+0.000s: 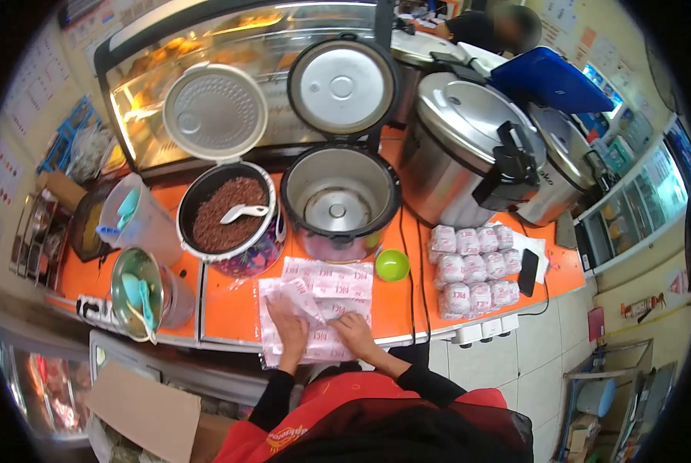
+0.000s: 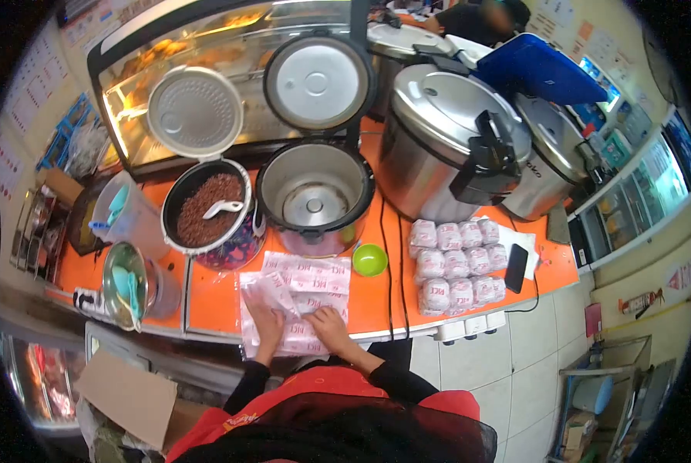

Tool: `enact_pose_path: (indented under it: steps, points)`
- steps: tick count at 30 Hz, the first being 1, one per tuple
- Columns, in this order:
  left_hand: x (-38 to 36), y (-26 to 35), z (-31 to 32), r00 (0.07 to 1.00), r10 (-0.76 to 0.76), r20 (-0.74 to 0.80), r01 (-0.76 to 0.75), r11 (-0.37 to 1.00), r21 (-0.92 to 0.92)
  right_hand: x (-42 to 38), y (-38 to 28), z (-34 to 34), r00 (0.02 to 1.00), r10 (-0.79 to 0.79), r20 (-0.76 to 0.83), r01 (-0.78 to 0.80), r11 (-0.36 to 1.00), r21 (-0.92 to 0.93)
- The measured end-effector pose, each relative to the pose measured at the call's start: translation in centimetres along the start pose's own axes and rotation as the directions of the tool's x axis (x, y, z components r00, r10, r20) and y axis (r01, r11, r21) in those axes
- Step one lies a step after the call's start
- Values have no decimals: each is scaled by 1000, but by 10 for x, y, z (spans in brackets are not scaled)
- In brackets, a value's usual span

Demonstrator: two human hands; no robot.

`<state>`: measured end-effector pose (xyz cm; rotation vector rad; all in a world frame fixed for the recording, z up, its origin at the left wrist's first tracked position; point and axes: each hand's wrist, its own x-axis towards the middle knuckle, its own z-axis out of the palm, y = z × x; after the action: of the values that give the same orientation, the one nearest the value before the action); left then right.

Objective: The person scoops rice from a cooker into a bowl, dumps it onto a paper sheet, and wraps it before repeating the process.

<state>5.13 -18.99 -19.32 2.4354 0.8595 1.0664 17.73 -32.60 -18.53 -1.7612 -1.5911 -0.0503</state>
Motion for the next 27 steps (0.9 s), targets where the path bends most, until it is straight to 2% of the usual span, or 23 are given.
enact_pose_path:
  steps: [1,2,4,8,11,14,17,20,23,26,27]
  points:
    - [10,-3,-10,951,227,208,-279,921,271,0,0,0,1000,3,0,-3,1000,9]
    - [21,-2,-14,892,325,313,-396,897,197,0,0,0,1000,6,-15,-6,1000,7]
    - [43,4,-21,714,500,490,-583,812,21,1,0,-1,999,12,-37,-11,1000,14]
    - [43,-9,-28,715,433,549,-525,851,12,1,-1,-5,995,60,-83,-59,998,17]
    - [21,-17,-33,827,493,271,-524,850,52,1,-4,-11,993,49,-105,-51,999,-15]
    - [-1,-32,-36,825,501,263,-531,845,57,-1,-5,-13,988,12,-155,-23,997,-69]
    - [-16,-46,-27,837,449,312,-507,851,135,-11,1,-1,988,69,-141,-78,995,-60]
    - [-17,-46,-22,871,406,278,-461,870,174,-11,-1,-2,987,78,-142,-84,996,-34]
    - [0,-34,-29,905,407,123,-423,888,178,-7,-3,-6,984,124,-130,-132,990,-54]
    - [8,-58,-31,944,323,65,-329,933,146,-7,8,-9,978,168,-124,-168,986,9]
    - [11,-65,-31,982,189,-2,-186,967,172,-6,11,-10,979,160,-126,-162,987,-4]
